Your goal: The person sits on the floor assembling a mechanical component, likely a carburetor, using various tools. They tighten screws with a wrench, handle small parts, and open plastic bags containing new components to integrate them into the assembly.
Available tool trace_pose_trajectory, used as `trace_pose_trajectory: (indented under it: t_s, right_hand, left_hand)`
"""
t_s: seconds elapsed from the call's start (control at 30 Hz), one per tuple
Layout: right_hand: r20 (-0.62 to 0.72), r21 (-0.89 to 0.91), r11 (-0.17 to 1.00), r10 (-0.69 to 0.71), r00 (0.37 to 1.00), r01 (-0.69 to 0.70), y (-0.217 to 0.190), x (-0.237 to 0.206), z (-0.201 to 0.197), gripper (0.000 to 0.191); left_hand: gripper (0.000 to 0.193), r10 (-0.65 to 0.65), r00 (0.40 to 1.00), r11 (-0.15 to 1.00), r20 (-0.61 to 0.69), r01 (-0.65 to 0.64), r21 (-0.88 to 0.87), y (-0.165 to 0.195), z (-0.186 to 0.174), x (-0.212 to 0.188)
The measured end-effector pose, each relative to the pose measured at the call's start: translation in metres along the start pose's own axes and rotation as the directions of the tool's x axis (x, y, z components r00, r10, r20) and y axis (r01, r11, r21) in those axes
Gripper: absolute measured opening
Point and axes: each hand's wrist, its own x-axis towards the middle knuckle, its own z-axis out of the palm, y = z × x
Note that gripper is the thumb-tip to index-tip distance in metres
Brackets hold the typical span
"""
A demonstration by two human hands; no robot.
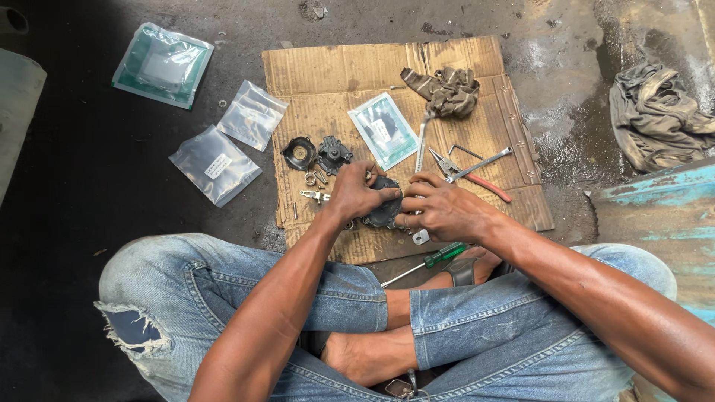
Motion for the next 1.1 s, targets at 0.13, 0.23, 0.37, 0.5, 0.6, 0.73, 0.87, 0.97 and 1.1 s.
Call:
trace_pose_trajectory:
  t_s: [0.13,0.23,0.37,0.5,0.6,0.73,0.87,0.97,1.1]
  right_hand:
    - [0.048,0.029,0.999,0.031,0.998,-0.033,-0.003,0.002,-0.006,0.04]
    - [0.086,0.05,0.998,0.043,0.995,-0.047,-0.003,0.002,-0.008,0.042]
    - [-0.001,-0.061,0.996,-0.07,0.998,0.07,-0.003,0.003,-0.007,0.036]
    - [0.013,-0.074,0.987,-0.143,0.99,0.143,-0.002,0.007,0.0,0.032]
    - [0.033,-0.039,0.991,-0.124,0.992,0.126,0.002,0.005,0.006,0.033]
    - [0.041,0.157,0.983,0.084,0.996,-0.09,0.004,-0.002,0.017,0.031]
    - [-0.089,0.289,0.922,0.295,0.951,-0.259,0.01,-0.005,0.021,0.036]
    - [-0.122,0.365,0.913,0.241,0.963,-0.182,0.01,-0.008,0.021,0.03]
    - [-0.165,0.248,0.969,0.044,0.985,-0.002,0.012,-0.016,0.014,0.037]
  left_hand:
    - [0.05,0.063,0.998,0.998,-0.015,-0.063,-0.008,-0.001,0.003,-0.001]
    - [0.051,0.063,0.998,0.998,-0.017,-0.063,0.002,-0.003,0.006,0.0]
    - [0.049,0.129,0.991,0.992,-0.034,-0.129,0.01,-0.006,0.01,0.002]
    - [0.041,0.18,0.982,0.984,-0.055,-0.179,0.017,-0.007,0.013,0.001]
    - [0.039,0.156,0.988,0.988,-0.019,-0.156,0.012,-0.005,0.011,0.002]
    - [0.036,0.052,0.998,0.999,0.024,-0.052,-0.006,-0.002,0.011,0.0]
    - [0.041,0.033,0.995,0.999,-0.091,-0.037,-0.038,0.0,0.015,-0.003]
    - [0.045,0.074,0.99,0.997,-0.117,-0.077,-0.024,-0.005,0.012,-0.005]
    - [0.05,0.047,0.997,0.996,-0.069,-0.052,-0.066,-0.007,0.008,0.0]
